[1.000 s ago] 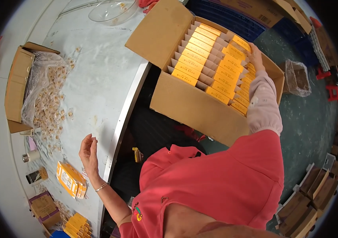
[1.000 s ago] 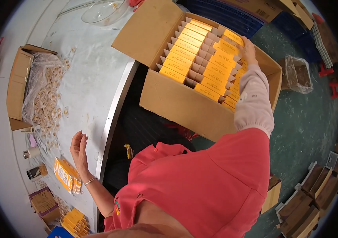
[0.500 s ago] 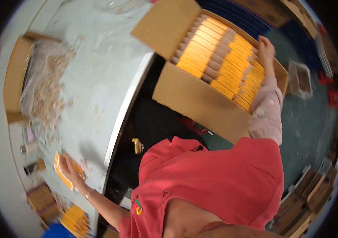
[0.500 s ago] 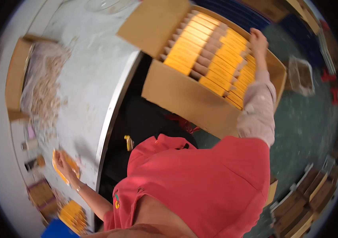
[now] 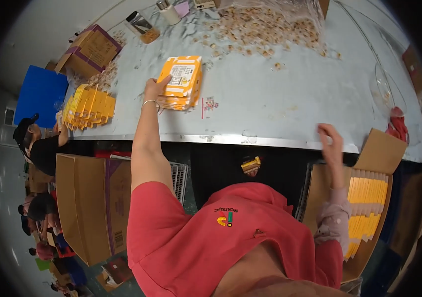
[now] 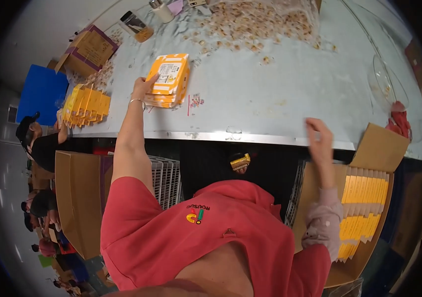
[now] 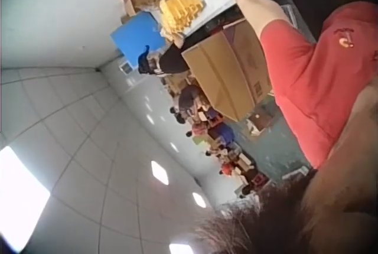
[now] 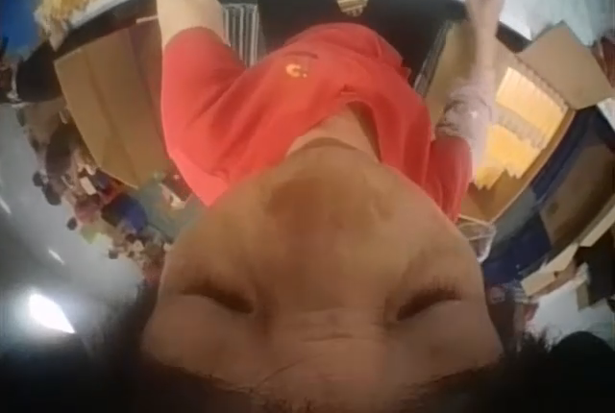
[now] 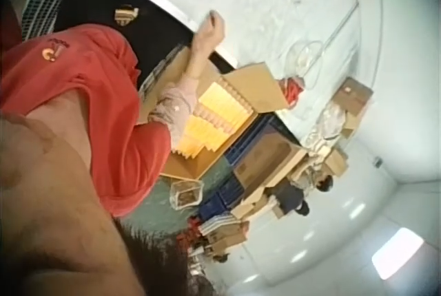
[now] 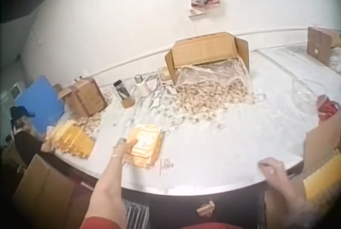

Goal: Packing individual products into small yellow boxes and then arranging them into a larger shipping carton.

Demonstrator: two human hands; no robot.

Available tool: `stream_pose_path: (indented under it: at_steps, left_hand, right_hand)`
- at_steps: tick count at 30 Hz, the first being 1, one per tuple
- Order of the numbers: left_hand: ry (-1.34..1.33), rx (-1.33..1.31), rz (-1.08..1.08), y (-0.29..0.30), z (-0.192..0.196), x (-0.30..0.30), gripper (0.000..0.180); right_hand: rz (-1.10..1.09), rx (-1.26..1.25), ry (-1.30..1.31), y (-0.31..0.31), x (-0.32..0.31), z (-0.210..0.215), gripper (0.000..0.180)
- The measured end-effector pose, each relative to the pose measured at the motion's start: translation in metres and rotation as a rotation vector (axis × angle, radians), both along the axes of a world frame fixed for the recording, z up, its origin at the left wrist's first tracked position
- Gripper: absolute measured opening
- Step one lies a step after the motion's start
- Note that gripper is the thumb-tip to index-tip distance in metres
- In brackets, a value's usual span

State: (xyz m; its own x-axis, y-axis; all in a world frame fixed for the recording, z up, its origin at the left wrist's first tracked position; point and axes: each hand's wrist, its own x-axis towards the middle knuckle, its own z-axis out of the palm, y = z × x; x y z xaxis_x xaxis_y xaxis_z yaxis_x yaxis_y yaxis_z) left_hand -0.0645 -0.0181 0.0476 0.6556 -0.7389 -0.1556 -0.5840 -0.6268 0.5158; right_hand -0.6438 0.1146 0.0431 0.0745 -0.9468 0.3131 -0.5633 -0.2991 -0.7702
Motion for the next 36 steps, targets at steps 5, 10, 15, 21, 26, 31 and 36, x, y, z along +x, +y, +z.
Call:
stream_pose_path:
  at_steps: [5,10,15,21,26,31,36]
  left_hand:
    - [0.070,-0.364,-0.037,-0.004,-0.008,0.028,0.049]
    - [0.359,-0.644,-0.107,0.020,0.032,0.009,0.025]
    - [0.439,-0.599,-0.512,0.057,0.088,-0.070,0.019]
    - [0.334,-0.581,-0.684,0.076,0.074,-0.116,0.018]
    - [-0.200,-0.685,-0.559,0.073,0.051,-0.167,0.019]
    - [-0.707,-1.020,-0.871,0.068,0.049,-0.195,0.035]
    - [0.538,-0.462,-0.911,0.076,0.035,-0.220,0.035]
  right_hand:
    - [0.468,-0.088,0.035,-0.028,0.112,0.011,0.014]
    - [0.592,-0.083,0.027,-0.053,0.165,0.010,0.029]
    - [0.408,-0.581,0.065,-0.104,0.215,0.086,0.046]
    - [0.355,-0.570,0.412,-0.122,0.216,0.073,0.025]
    - [0.255,-0.167,0.209,-0.106,0.209,0.057,0.012]
    - [0.387,0.158,-0.608,-0.118,0.183,0.046,0.010]
    - [0.734,0.104,-0.111,-0.114,0.177,0.110,0.018]
